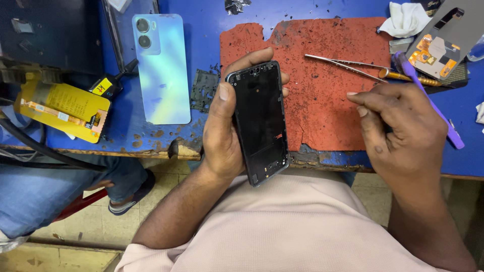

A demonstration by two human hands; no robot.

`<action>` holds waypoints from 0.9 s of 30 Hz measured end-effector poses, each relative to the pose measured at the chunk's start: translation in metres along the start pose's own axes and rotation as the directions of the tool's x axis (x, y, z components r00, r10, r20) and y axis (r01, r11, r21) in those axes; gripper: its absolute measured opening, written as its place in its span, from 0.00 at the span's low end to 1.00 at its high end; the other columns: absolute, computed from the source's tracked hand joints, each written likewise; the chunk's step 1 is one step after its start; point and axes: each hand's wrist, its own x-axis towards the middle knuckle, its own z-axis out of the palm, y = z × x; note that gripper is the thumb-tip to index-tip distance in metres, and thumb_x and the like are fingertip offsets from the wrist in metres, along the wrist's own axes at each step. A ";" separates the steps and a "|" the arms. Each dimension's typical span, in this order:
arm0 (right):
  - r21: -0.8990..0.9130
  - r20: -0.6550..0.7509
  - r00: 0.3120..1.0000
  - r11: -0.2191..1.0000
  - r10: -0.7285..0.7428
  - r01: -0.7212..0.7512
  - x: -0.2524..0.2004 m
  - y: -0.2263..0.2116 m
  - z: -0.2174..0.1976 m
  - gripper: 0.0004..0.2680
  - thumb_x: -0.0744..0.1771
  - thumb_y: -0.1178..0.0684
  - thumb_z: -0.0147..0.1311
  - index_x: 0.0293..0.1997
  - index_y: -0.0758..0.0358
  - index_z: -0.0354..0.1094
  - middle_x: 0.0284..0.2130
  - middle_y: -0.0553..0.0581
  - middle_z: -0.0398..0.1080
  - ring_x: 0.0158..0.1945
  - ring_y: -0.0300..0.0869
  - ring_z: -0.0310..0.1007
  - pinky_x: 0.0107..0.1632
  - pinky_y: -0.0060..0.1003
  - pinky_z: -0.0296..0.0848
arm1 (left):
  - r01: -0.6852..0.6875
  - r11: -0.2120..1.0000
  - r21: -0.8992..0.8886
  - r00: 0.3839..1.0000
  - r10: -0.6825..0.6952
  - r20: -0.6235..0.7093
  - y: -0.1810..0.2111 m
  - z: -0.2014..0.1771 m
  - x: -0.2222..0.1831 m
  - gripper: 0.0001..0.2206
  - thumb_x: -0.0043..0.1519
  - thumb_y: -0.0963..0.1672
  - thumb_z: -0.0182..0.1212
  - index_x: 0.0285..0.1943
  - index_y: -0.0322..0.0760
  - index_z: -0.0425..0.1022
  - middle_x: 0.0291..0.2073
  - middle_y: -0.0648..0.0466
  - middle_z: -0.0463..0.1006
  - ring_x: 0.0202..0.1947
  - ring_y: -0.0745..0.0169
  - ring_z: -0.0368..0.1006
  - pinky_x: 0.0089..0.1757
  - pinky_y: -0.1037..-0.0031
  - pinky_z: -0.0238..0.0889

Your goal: The person cleans the inside of a disassembled smartphone frame using a purple brush and a metal tool. They scrape along the edges and corners of the frame to remove residue, then flip the phone over to reveal the internal components.

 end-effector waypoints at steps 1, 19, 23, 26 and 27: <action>0.003 -0.008 1.000 1.000 0.015 -0.014 0.000 0.000 0.000 0.08 0.66 0.71 0.60 0.48 0.69 0.76 0.40 0.63 0.71 0.36 0.42 0.72 0.37 0.33 0.69 | 0.001 1.000 0.019 1.000 -0.001 0.000 0.000 0.000 0.001 0.35 0.75 0.60 0.41 0.77 0.28 0.55 0.58 0.40 0.73 0.56 0.59 0.69 0.61 0.67 0.65; 0.009 -0.003 0.998 0.998 -0.067 0.067 0.017 -0.008 0.004 0.07 0.66 0.69 0.62 0.46 0.71 0.77 0.37 0.63 0.73 0.39 0.46 0.76 0.41 0.36 0.72 | -0.178 0.500 0.848 0.983 0.128 0.131 0.010 0.025 0.024 0.13 0.75 0.47 0.53 0.60 0.33 0.67 0.44 0.48 0.73 0.46 0.53 0.71 0.51 0.63 0.65; 0.018 0.034 0.993 0.993 -0.115 0.114 0.022 -0.008 0.015 0.05 0.67 0.68 0.61 0.46 0.70 0.76 0.38 0.61 0.74 0.41 0.46 0.76 0.43 0.36 0.73 | -0.260 0.348 0.901 0.957 0.219 0.191 0.005 0.023 0.029 0.09 0.76 0.45 0.55 0.56 0.33 0.68 0.47 0.45 0.72 0.50 0.46 0.69 0.53 0.59 0.63; 0.007 0.054 0.988 0.990 -0.143 0.143 0.027 -0.009 0.021 0.05 0.66 0.66 0.63 0.44 0.69 0.76 0.38 0.61 0.74 0.40 0.49 0.76 0.43 0.40 0.73 | -0.255 0.325 0.911 0.956 0.224 0.187 0.004 0.022 0.028 0.08 0.76 0.44 0.55 0.55 0.32 0.70 0.49 0.44 0.70 0.52 0.45 0.67 0.53 0.60 0.63; -0.011 0.061 0.985 0.987 -0.159 0.160 0.029 -0.010 0.023 0.05 0.66 0.65 0.64 0.44 0.69 0.76 0.37 0.62 0.73 0.40 0.50 0.76 0.42 0.41 0.73 | -0.251 0.318 0.915 0.957 0.221 0.185 0.005 0.022 0.027 0.08 0.76 0.44 0.56 0.55 0.32 0.70 0.50 0.43 0.70 0.52 0.45 0.67 0.53 0.60 0.63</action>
